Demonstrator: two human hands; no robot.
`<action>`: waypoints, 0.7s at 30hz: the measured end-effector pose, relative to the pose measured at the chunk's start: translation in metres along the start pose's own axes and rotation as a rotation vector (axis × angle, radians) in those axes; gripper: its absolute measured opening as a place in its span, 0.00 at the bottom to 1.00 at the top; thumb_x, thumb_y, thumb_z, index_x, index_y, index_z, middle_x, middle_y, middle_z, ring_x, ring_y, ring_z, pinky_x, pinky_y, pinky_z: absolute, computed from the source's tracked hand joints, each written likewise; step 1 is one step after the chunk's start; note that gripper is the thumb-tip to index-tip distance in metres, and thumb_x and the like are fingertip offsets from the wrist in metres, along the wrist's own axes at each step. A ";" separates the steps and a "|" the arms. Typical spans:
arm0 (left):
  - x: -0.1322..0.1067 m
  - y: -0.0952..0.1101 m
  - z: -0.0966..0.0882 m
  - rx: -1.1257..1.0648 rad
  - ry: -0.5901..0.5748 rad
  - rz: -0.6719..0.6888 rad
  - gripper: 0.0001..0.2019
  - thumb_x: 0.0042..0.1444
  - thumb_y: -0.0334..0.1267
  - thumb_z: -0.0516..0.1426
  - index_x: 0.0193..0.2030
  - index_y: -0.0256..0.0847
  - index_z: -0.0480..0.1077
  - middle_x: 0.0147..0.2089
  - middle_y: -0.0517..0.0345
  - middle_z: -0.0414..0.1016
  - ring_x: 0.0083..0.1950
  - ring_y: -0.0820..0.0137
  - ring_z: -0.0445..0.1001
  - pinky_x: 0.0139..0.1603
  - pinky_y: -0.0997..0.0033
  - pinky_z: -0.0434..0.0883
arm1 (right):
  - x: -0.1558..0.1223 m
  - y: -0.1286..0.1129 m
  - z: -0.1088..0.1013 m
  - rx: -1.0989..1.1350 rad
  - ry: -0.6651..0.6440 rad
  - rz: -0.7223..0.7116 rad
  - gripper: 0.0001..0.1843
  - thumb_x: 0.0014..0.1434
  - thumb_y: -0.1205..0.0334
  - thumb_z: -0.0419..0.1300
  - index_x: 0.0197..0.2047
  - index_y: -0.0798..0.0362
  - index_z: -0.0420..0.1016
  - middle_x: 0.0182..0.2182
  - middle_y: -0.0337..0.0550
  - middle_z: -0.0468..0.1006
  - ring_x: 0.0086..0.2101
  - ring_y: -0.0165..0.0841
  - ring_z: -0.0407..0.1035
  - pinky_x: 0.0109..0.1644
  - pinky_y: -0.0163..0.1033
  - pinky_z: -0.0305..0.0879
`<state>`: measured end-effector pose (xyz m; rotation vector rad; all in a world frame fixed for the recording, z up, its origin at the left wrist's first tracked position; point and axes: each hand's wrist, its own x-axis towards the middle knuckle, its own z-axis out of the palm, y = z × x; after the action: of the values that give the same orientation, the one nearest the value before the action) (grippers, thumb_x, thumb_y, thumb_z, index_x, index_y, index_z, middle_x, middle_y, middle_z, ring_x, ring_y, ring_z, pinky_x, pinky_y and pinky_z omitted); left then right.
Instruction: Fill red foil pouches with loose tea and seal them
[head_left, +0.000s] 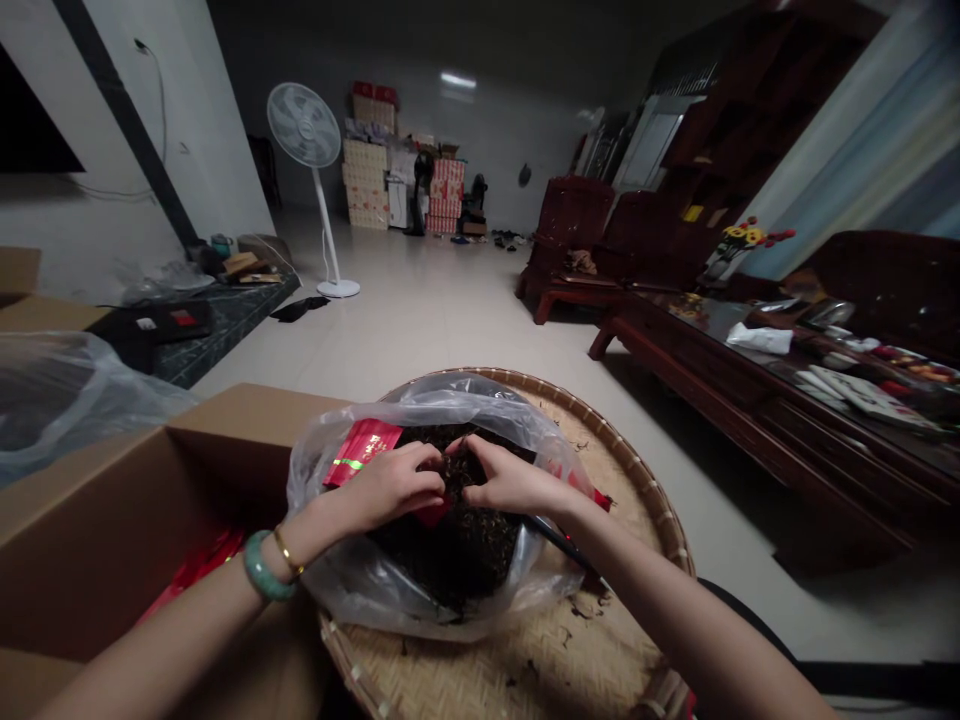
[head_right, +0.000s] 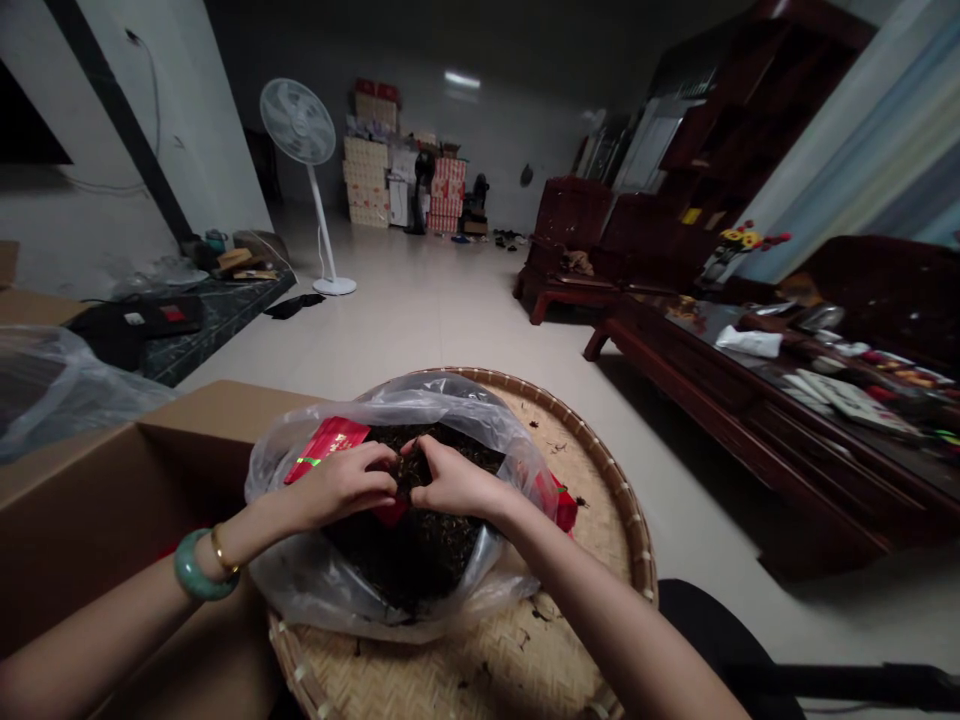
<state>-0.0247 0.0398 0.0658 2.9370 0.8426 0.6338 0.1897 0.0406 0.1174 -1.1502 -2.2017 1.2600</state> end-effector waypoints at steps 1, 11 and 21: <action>0.000 0.000 0.000 -0.001 0.003 0.000 0.09 0.62 0.38 0.51 0.39 0.43 0.72 0.45 0.52 0.70 0.43 0.67 0.69 0.41 0.69 0.69 | 0.001 0.001 0.000 -0.050 -0.001 -0.009 0.26 0.41 0.74 0.59 0.47 0.53 0.67 0.40 0.40 0.72 0.39 0.35 0.64 0.42 0.38 0.61; 0.000 0.000 0.001 0.046 0.072 0.025 0.09 0.62 0.39 0.51 0.36 0.41 0.72 0.44 0.50 0.71 0.42 0.66 0.70 0.39 0.69 0.69 | 0.011 -0.003 0.001 -0.357 0.033 -0.090 0.17 0.46 0.73 0.62 0.42 0.56 0.73 0.40 0.48 0.75 0.41 0.38 0.69 0.45 0.40 0.62; -0.004 -0.001 0.000 -0.004 0.144 0.006 0.09 0.61 0.38 0.52 0.34 0.40 0.72 0.41 0.52 0.70 0.40 0.68 0.69 0.38 0.70 0.68 | 0.011 -0.003 0.012 -0.372 0.155 -0.124 0.13 0.52 0.70 0.61 0.43 0.54 0.73 0.37 0.44 0.77 0.36 0.34 0.71 0.41 0.37 0.64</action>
<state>-0.0286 0.0382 0.0643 2.9199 0.8425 0.8551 0.1739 0.0413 0.1129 -1.1732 -2.4071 0.7037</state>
